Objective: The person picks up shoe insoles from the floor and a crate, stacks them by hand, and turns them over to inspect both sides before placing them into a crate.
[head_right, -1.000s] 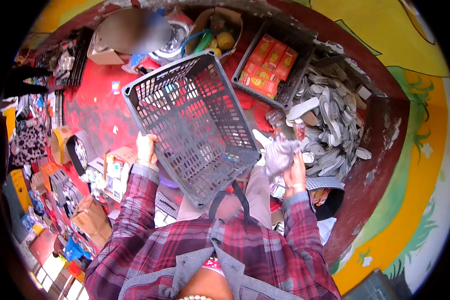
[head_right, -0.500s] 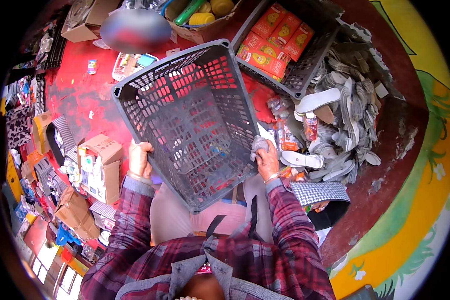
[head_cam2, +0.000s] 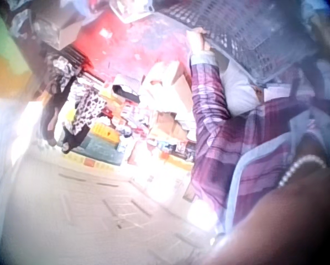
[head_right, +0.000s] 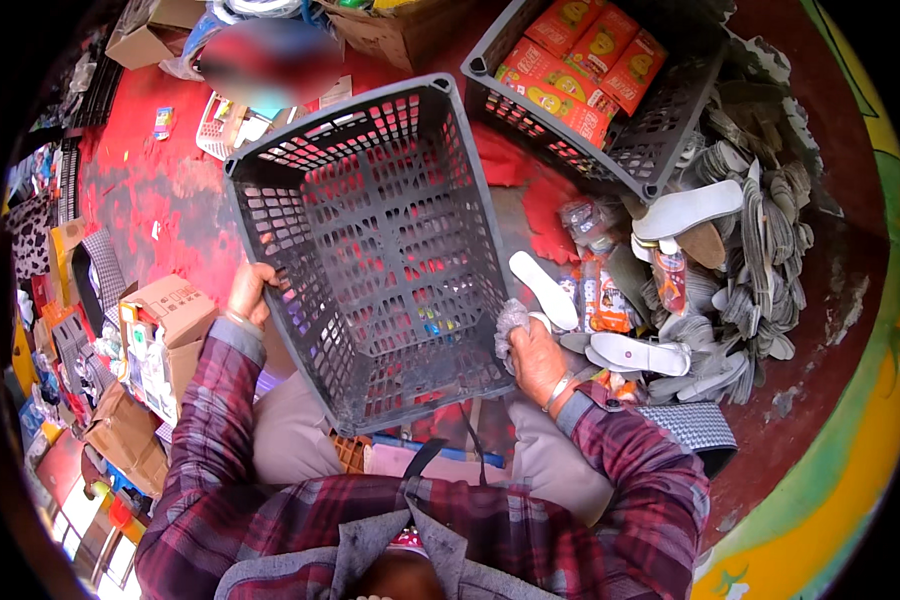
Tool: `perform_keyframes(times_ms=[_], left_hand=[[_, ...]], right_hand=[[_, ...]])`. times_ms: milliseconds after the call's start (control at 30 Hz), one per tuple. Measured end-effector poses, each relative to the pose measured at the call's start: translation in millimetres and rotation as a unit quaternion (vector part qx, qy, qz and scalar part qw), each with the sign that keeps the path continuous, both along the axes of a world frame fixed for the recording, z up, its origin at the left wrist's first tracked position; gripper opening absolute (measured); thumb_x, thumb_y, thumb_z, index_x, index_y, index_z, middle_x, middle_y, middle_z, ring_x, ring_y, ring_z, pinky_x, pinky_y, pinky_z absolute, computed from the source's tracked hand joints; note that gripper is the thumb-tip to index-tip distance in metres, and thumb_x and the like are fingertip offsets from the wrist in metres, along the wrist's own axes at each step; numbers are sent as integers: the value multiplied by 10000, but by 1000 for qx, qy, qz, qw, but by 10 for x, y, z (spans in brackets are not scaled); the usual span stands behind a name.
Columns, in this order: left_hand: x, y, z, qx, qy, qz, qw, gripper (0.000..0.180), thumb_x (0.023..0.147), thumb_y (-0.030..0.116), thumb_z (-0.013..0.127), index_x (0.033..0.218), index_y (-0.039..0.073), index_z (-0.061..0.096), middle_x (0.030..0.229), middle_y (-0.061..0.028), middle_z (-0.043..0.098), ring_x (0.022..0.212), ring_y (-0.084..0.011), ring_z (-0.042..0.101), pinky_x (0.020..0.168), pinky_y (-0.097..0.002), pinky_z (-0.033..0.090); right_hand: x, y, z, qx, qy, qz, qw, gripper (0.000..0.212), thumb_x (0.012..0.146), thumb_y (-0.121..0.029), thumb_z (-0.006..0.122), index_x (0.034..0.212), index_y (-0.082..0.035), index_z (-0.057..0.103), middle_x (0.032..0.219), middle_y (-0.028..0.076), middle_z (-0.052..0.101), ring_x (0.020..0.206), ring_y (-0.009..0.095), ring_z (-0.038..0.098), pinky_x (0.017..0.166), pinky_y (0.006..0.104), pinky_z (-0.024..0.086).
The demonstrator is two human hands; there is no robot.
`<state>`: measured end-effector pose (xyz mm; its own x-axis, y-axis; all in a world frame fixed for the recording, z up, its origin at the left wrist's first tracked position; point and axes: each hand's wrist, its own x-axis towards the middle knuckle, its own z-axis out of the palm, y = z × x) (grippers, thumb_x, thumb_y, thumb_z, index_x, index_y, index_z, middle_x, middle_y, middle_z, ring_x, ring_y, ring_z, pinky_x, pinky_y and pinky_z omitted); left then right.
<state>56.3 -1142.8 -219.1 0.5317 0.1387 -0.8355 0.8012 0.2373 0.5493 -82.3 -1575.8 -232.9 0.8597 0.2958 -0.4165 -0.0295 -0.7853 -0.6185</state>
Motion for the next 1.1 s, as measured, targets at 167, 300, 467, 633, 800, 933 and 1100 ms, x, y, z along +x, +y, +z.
perform_keyframes(times_ms=[167,300,467,633,800,933,1100], left_hand=[[13,229,-361,-44,-53,18,997,732,629,-75,377,1323,157,402,953,-130,540,707,-221,538,569,-342,497],[-93,401,-764,18,-87,53,995,567,644,-86,456,1166,128,510,653,-65,497,501,-197,444,470,-342,412],[23,521,-1242,247,-221,-79,940,300,638,2,557,934,32,591,605,-69,549,542,-207,542,476,-360,421],[29,398,-1081,244,-180,-39,952,361,652,-33,515,990,26,627,633,-87,578,514,-206,532,470,-339,408],[-64,508,-1208,249,-188,-4,950,420,669,-30,504,1057,56,640,643,-69,582,540,-206,552,490,-329,412],[-66,449,-1200,254,-189,-15,948,396,694,-4,507,1062,55,640,660,-71,598,539,-199,555,497,-325,416],[-63,501,-1243,262,-167,-10,950,341,728,38,506,1040,74,640,648,-41,578,543,-160,543,496,-313,397]], right_hand=[[38,124,24,0,-24,44,999,204,778,-76,569,953,-90,466,900,229,468,747,435,537,641,489,455],[194,230,-99,-21,-86,94,992,211,809,-103,552,986,-88,438,902,245,468,687,440,534,599,498,450],[521,372,-333,-24,-216,68,974,166,847,-85,490,995,-64,419,900,261,480,736,451,525,640,517,438],[1396,657,-471,-25,-265,10,964,165,848,-117,479,994,-52,438,888,269,499,806,469,534,701,534,443],[2754,1239,-407,-60,-259,-38,963,261,805,-105,527,1056,-61,469,953,291,562,909,467,567,787,500,480],[2955,1295,-437,-158,-214,-68,962,289,817,-165,547,1088,-94,474,1088,256,531,1011,411,560,854,466,465],[2155,928,-451,-115,-210,23,971,337,776,-117,546,1094,-55,452,941,268,576,921,433,580,792,501,473]])
